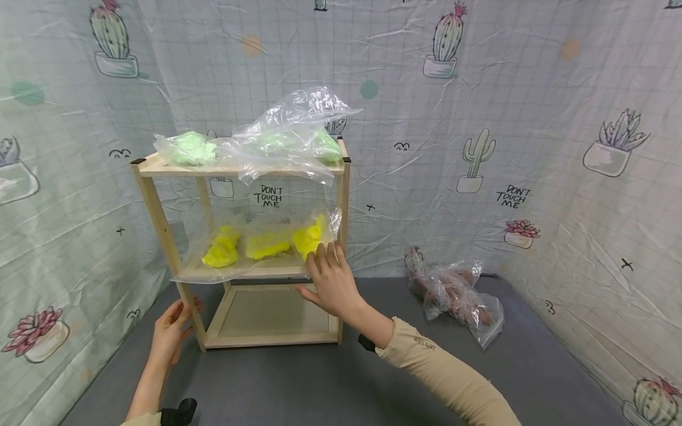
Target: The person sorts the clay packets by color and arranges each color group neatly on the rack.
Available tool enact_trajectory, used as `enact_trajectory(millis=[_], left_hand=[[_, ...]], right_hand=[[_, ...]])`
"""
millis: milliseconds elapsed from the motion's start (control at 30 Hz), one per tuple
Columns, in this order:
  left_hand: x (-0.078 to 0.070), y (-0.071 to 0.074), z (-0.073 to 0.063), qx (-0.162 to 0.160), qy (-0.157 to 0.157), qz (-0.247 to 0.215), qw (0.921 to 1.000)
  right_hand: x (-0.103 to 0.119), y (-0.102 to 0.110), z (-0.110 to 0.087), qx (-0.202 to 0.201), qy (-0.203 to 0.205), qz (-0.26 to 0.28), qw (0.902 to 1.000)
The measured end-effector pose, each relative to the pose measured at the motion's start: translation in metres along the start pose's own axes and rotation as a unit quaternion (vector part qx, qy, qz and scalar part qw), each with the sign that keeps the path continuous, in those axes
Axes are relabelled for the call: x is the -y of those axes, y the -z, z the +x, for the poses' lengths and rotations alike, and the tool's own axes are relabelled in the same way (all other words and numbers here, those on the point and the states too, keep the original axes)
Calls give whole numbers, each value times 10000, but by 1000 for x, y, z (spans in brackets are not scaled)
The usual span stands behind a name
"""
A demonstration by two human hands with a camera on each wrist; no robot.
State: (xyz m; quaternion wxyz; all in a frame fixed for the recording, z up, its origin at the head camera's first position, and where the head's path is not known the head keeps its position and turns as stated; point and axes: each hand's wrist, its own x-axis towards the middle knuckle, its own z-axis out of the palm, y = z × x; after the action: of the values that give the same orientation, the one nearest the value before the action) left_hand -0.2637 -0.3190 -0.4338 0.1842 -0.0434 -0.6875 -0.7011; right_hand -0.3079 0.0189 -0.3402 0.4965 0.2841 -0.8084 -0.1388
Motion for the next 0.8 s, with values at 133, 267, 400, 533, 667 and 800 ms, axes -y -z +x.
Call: enact_trajectory(millis=[133,267,400,533,667,800], left_hand=[[0,0,0,-2,29,77,10000],[-1,0,0,15,-4,48,10000],[-2,-1,1,67,-25,14,10000],[-2,-2,2,106,-33,10,9999],[-2,-2,1,91,-35,-48,9999],[-3,-1,0,26,-35,-102,9999]], right_hand=[[-4,0,-1,78,109,160,9998],[-8,6,-5,73,288,435,9986],[-12,16,-12,-114,439,671,9967],[-20,28,-25,-317,539,919,9938],[-30,36,-42,-284,527,1277,9900],[-41,42,-61,-134,392,1637,9856]])
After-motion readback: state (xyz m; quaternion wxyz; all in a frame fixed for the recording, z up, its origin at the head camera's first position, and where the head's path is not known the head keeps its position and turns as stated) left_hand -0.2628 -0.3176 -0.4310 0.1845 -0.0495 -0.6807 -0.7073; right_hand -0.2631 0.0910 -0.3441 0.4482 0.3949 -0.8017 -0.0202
